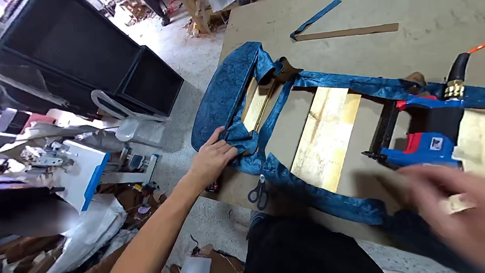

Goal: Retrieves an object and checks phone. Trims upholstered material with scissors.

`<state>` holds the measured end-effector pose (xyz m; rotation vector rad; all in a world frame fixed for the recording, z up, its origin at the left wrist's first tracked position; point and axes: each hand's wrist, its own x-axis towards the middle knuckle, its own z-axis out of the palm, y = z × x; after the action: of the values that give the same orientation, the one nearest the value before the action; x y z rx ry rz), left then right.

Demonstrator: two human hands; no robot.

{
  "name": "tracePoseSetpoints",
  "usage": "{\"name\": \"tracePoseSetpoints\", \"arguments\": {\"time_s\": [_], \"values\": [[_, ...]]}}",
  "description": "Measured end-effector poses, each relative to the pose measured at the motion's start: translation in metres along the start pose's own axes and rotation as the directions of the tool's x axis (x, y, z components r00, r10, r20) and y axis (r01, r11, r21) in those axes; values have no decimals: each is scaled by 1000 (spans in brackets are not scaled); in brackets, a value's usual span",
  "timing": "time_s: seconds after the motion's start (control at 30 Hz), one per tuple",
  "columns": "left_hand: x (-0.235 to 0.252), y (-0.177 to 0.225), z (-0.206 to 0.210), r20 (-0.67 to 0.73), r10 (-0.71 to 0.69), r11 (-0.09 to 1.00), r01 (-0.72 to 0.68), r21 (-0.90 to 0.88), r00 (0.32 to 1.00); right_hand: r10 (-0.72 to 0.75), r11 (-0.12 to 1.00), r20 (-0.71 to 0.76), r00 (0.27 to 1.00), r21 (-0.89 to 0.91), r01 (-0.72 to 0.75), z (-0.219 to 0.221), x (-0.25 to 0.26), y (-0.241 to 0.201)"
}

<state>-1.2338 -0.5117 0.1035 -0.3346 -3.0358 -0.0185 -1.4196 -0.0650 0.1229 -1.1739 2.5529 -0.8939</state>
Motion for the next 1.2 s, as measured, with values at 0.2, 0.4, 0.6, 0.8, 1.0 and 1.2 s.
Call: {"name": "tracePoseSetpoints", "arguments": {"time_s": [0.2, 0.4, 0.6, 0.8, 1.0, 1.2], "values": [[-1, -10, -4, -25, 104, 974, -107, -200, 994, 138, 973, 650, 747, 54, -226, 229, 10, -116], [5, -31, -14, 11, 286, 945, -280, -171, 958, 612, 773, 463, 641, -179, -609, 325, 32, -163], [40, -60, -36, 203, 431, 888, -453, 77, 879, 803, 563, 290, 521, -83, -822, 342, 13, -185], [90, -52, -34, 531, 450, 885, -439, -155, 718, 628, 52, 415, 658, 821, -568, 357, -94, -208], [99, -50, -34, 507, 380, 922, -270, -279, 774, 688, 61, 276, 671, 900, -432, 395, -181, -281], [94, -45, -27, 465, 278, 961, -245, -130, 840, 773, 99, 276, 571, 836, -539, 441, -203, -370]]}}
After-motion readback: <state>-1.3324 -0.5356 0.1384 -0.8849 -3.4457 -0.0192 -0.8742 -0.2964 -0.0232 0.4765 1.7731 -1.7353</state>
